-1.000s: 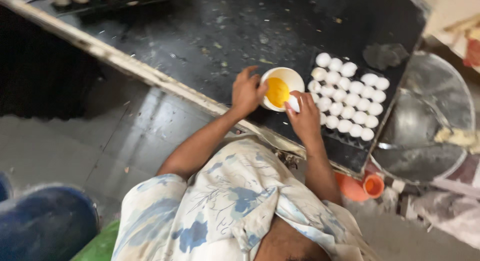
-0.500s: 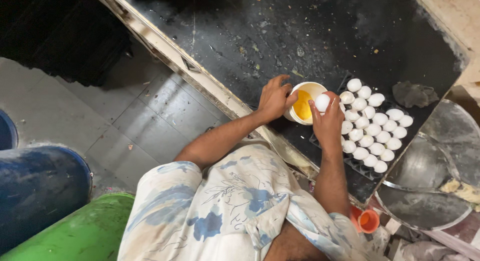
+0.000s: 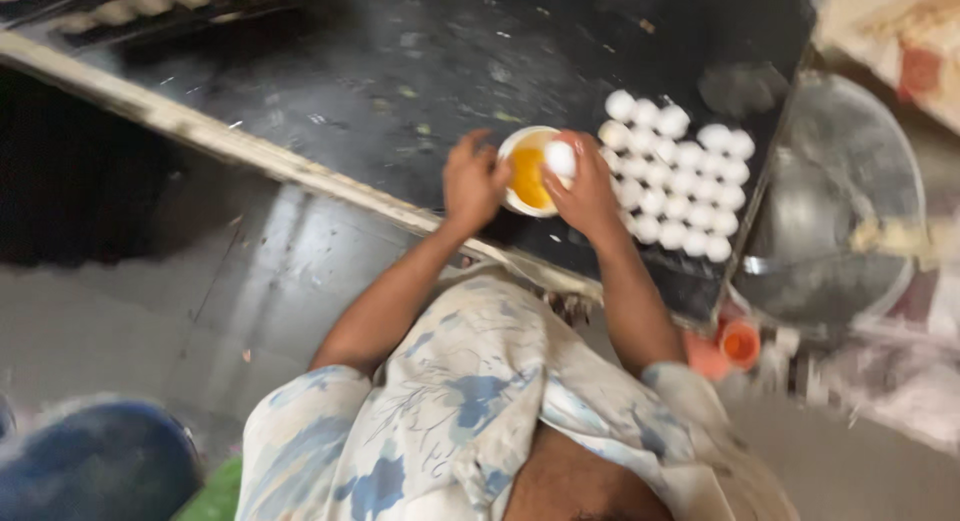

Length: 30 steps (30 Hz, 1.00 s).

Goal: The person cracks eggs into a container, pours the container's contents into a large industrial mixing bowl, and adds liquid from a bottle to the bowl.

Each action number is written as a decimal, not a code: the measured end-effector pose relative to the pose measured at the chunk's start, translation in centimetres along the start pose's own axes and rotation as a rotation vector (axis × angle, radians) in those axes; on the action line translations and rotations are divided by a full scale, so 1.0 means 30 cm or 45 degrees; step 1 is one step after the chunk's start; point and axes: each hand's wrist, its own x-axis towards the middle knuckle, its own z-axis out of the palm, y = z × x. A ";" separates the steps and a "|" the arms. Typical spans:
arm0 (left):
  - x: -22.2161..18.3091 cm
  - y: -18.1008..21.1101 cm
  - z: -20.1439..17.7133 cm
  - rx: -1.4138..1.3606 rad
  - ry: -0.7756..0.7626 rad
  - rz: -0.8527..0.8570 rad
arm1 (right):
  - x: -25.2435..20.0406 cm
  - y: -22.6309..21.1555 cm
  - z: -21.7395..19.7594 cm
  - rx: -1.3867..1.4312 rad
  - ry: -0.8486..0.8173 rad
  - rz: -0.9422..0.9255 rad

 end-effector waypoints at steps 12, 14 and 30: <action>0.007 0.009 -0.006 -0.095 -0.061 0.074 | -0.088 0.539 -0.374 -0.302 0.435 0.553; 0.009 0.009 -0.006 -0.091 -0.067 0.081 | -0.098 0.589 -0.382 -0.201 0.376 0.774; 0.022 0.003 -0.012 -0.088 -0.092 0.081 | -0.276 0.617 -0.290 -0.066 0.895 0.814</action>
